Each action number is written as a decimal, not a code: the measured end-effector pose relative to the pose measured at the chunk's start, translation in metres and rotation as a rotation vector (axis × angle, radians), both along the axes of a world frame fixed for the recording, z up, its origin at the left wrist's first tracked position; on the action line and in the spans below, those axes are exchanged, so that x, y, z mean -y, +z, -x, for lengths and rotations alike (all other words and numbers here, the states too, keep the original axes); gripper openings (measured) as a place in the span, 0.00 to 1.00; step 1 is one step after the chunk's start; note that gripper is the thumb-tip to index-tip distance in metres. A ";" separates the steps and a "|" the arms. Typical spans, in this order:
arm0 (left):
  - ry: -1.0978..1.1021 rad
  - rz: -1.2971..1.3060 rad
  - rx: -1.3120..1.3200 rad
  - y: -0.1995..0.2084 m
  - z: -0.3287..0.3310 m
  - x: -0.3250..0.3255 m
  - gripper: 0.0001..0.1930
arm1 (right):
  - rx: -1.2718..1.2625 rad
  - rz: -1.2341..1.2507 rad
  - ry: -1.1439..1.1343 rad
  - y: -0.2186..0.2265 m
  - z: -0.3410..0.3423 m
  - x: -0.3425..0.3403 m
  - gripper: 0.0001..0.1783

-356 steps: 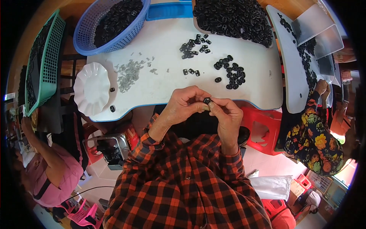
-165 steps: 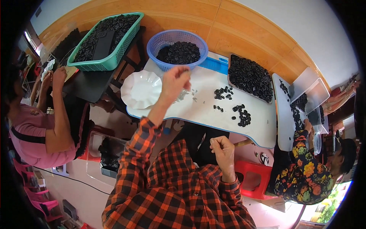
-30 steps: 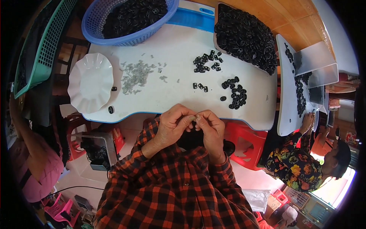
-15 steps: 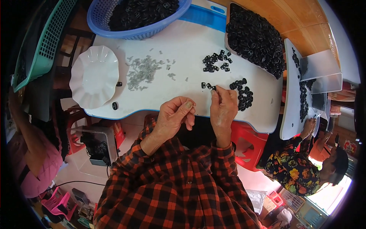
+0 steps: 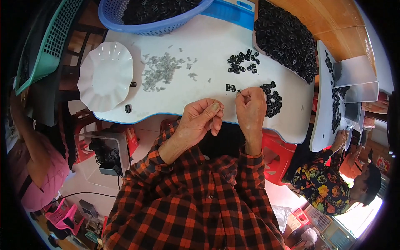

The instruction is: The person assembles plastic fasteners by picking up small pins and plastic pieces from the table and fitting them together by hand.

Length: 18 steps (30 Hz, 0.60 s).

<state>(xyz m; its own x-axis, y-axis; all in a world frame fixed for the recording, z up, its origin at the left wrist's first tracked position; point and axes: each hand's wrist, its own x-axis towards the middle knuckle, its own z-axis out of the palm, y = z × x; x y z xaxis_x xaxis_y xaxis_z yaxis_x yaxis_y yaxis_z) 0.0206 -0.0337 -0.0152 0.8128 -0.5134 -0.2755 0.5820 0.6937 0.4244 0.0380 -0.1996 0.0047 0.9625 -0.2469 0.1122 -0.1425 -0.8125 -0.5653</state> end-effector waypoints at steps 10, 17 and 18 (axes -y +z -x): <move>0.003 -0.022 -0.081 0.008 -0.004 0.008 0.12 | -0.006 -0.852 -0.127 0.018 0.037 -0.016 0.07; -0.005 -0.057 -0.091 0.009 -0.005 0.012 0.12 | -0.012 -1.015 -0.141 0.030 0.048 -0.032 0.08; 0.006 -0.051 -0.087 0.007 -0.004 0.013 0.12 | -0.002 -1.016 -0.144 0.029 0.048 -0.032 0.08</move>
